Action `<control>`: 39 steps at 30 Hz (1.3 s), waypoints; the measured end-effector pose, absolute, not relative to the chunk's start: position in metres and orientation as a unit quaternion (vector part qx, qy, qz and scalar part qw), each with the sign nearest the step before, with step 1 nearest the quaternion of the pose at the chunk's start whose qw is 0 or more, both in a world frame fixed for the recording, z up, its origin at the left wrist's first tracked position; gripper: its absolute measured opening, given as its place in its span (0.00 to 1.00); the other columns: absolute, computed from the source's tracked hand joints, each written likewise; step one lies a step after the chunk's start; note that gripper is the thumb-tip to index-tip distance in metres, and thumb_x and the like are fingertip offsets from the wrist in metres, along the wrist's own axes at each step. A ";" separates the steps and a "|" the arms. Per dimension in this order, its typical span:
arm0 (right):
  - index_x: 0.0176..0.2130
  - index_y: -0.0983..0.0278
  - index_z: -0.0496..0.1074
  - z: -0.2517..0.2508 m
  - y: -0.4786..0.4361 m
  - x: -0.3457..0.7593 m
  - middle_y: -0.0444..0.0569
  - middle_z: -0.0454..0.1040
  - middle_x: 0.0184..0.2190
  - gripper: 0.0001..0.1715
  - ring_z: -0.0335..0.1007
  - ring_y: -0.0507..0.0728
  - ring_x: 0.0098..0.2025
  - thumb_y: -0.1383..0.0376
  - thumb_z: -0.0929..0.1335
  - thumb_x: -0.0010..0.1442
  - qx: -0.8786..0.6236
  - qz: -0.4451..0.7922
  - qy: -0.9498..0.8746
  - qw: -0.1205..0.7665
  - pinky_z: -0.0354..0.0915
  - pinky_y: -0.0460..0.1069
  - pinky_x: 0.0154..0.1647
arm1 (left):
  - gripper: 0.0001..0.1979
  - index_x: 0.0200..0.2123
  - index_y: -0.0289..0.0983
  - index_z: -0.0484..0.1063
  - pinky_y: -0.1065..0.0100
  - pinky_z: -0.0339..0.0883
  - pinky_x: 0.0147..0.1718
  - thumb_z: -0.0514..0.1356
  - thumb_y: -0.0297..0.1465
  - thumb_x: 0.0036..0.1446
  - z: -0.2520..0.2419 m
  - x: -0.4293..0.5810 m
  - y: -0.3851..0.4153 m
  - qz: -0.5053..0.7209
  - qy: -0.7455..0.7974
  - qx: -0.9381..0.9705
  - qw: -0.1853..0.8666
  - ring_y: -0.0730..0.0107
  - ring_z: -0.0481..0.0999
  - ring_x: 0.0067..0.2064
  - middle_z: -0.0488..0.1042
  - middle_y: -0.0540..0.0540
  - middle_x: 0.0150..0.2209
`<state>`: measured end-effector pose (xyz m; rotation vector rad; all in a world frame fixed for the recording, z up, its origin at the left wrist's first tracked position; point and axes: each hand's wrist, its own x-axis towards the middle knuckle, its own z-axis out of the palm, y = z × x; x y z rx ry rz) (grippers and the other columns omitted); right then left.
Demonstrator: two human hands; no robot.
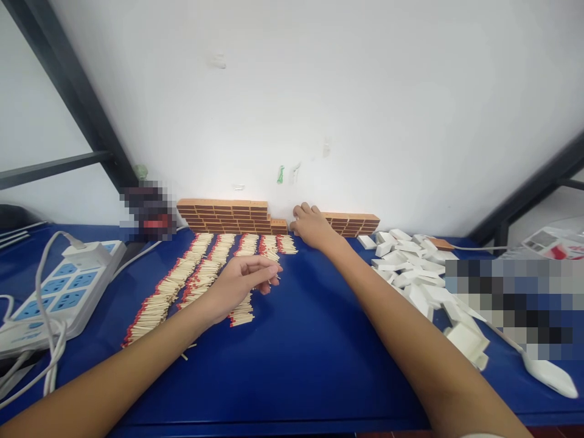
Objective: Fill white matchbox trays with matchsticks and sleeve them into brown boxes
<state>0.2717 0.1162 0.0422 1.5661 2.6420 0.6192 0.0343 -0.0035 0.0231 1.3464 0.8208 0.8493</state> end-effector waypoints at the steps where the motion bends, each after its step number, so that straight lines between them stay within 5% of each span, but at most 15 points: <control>1: 0.48 0.61 0.84 0.049 0.113 0.275 0.61 0.74 0.56 0.14 0.63 0.69 0.58 0.65 0.68 0.70 0.501 0.186 0.845 -0.006 0.58 0.56 0.52 | 0.16 0.38 0.35 0.83 0.70 0.71 0.34 0.71 0.43 0.56 0.023 0.034 -0.003 0.370 0.358 0.587 0.624 0.74 0.75 0.29 0.81 0.45 0.33; 6: 0.42 0.66 0.82 0.072 0.083 0.325 0.59 0.81 0.39 0.25 0.75 0.62 0.40 0.56 0.61 0.75 0.669 0.146 0.728 -0.023 0.63 0.53 0.39 | 0.17 0.39 0.35 0.82 0.70 0.70 0.33 0.70 0.43 0.57 0.022 0.034 -0.003 0.370 0.360 0.602 0.609 0.74 0.75 0.30 0.81 0.45 0.33; 13: 0.54 0.68 0.79 0.035 0.065 0.389 0.67 0.81 0.51 0.20 0.79 0.70 0.53 0.61 0.69 0.67 0.772 0.116 0.615 0.107 0.69 0.55 0.43 | 0.16 0.39 0.35 0.82 0.71 0.66 0.27 0.68 0.44 0.59 0.020 0.036 -0.003 0.353 0.345 0.662 0.564 0.73 0.73 0.28 0.81 0.45 0.32; 19: 0.44 0.66 0.82 0.028 0.070 0.393 0.62 0.83 0.47 0.13 0.81 0.65 0.48 0.65 0.67 0.67 0.750 0.087 0.646 0.110 0.69 0.52 0.41 | 0.13 0.40 0.37 0.82 0.68 0.68 0.33 0.65 0.40 0.61 0.023 0.025 0.009 0.403 0.391 0.735 0.381 0.69 0.76 0.34 0.81 0.46 0.34; 23: 0.48 0.67 0.82 0.028 0.069 0.397 0.66 0.82 0.48 0.18 0.79 0.70 0.52 0.57 0.69 0.67 0.771 0.095 0.622 0.099 0.70 0.56 0.44 | 0.10 0.40 0.40 0.81 0.67 0.66 0.34 0.62 0.37 0.64 0.025 0.018 0.014 0.390 0.436 0.772 0.248 0.69 0.75 0.32 0.80 0.50 0.31; 27: 0.50 0.67 0.82 0.022 0.070 0.403 0.66 0.83 0.47 0.17 0.80 0.69 0.51 0.64 0.70 0.64 0.779 0.084 0.613 0.101 0.70 0.55 0.43 | 0.09 0.40 0.41 0.80 0.65 0.66 0.37 0.60 0.36 0.66 0.026 0.014 0.017 0.387 0.441 0.796 0.149 0.67 0.78 0.34 0.82 0.50 0.33; 34: 0.52 0.69 0.81 0.024 0.069 0.399 0.69 0.82 0.49 0.26 0.79 0.71 0.54 0.52 0.66 0.70 0.798 0.096 0.588 0.086 0.71 0.57 0.45 | 0.08 0.41 0.40 0.80 0.63 0.67 0.41 0.60 0.33 0.66 0.025 0.011 0.021 0.372 0.442 0.812 0.084 0.64 0.79 0.37 0.82 0.49 0.34; 39: 0.51 0.70 0.80 0.022 0.068 0.394 0.68 0.82 0.48 0.19 0.80 0.69 0.51 0.62 0.68 0.66 0.786 0.075 0.608 0.082 0.70 0.55 0.43 | 0.08 0.42 0.40 0.80 0.62 0.68 0.42 0.61 0.34 0.65 0.025 0.009 0.024 0.390 0.444 0.804 0.065 0.63 0.78 0.37 0.82 0.49 0.34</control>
